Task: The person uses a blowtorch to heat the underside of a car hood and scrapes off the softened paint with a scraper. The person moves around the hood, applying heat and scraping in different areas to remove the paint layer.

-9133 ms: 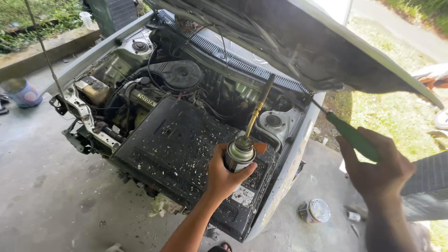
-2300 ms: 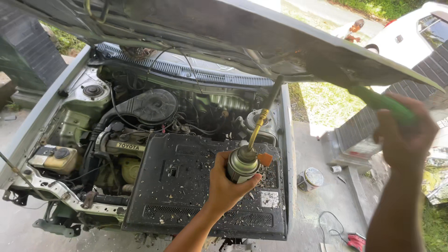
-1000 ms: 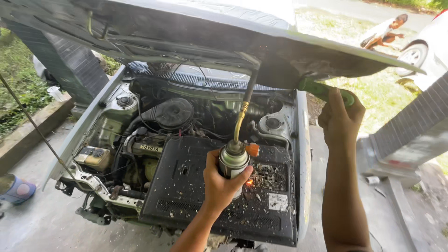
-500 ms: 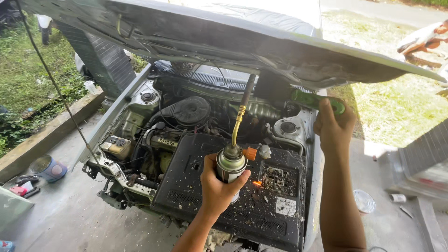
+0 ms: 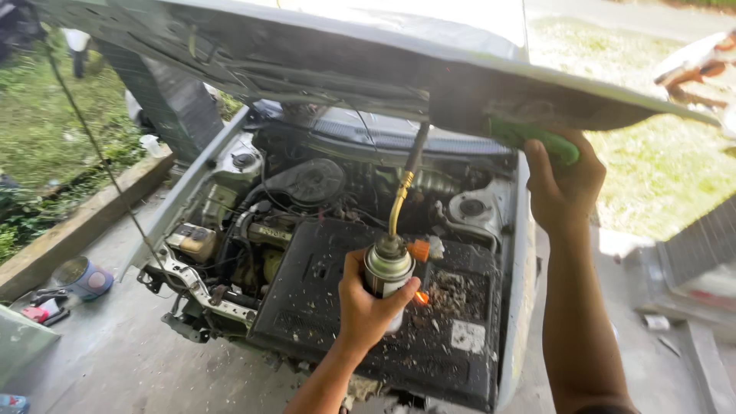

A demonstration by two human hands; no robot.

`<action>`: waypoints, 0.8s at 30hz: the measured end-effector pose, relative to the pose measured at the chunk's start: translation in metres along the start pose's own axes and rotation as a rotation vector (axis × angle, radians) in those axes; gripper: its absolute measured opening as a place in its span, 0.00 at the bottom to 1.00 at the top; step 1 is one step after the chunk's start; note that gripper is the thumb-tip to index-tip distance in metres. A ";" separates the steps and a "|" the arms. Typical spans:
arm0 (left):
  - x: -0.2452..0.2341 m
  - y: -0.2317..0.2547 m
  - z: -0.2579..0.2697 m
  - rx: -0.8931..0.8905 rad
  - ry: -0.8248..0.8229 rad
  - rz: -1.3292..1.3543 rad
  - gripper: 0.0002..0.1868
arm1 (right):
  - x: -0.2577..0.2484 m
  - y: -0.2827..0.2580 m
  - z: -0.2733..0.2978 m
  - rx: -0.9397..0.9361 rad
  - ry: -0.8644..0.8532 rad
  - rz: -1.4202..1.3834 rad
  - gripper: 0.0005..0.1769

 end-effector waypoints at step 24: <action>0.003 -0.005 -0.021 0.049 -0.091 0.201 0.31 | -0.005 -0.139 -0.024 -0.672 -0.482 0.734 0.17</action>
Point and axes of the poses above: each hand's wrist, its own z-axis away from the middle knuckle, its own x-axis out of the palm, y = z × x, the point moved 1 cm from there along -z, towards the middle knuckle, and after that the axes turned 10 degrees about -z, right-handed, at the moved point
